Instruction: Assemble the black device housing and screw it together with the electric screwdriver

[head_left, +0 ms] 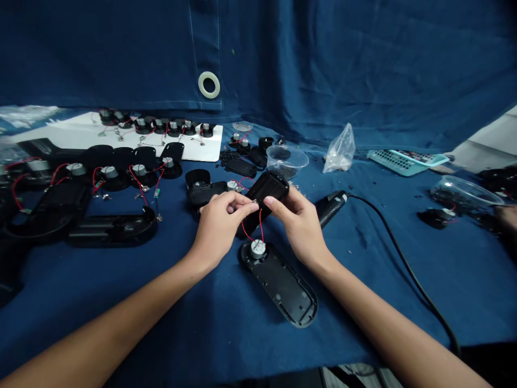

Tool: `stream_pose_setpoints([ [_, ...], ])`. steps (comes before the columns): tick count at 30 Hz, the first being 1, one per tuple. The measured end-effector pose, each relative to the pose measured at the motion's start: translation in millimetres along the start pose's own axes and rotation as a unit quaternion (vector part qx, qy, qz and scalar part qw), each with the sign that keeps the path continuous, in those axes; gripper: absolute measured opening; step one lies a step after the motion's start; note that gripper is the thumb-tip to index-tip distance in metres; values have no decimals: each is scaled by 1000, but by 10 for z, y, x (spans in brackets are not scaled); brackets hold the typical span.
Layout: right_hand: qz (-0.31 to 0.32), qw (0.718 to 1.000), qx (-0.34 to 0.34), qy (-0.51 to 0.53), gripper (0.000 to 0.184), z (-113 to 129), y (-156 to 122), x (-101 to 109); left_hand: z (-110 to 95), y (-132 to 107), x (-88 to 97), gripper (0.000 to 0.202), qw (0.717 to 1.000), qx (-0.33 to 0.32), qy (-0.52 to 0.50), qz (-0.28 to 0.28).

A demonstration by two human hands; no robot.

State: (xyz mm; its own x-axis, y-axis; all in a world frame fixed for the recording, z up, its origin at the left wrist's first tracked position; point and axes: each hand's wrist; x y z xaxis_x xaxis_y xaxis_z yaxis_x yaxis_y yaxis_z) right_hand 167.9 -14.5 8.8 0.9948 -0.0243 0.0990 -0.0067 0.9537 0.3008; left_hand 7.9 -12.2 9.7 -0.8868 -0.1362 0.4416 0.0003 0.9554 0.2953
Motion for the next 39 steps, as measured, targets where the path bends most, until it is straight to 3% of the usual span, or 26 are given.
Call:
stream_pose_setpoints([
  [22, -23, 1000, 15, -13, 27, -17, -19, -29, -44, -49, -16, 12, 1000, -16, 6, -21],
  [29, -34, 999, 23, -20, 28, -2, -40, -48, -62, -63, -14, 9, 995, -21, 68, -66],
  [39, -48, 997, 45, -39, 25, 8, -53, -70, -53, -53, -47, 11, 998, 26, 37, -35],
])
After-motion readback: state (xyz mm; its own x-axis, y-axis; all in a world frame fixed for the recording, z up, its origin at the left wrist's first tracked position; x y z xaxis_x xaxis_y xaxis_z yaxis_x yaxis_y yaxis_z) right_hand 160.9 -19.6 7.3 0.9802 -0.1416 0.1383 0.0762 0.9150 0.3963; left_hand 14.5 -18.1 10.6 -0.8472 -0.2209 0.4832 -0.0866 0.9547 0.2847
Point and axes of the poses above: each hand's wrist, its own y-axis towards the middle knuckle, its own x-axis out of the back of the hand, z = x × y, and after that the axes turned 3 degrees about y, right-handed
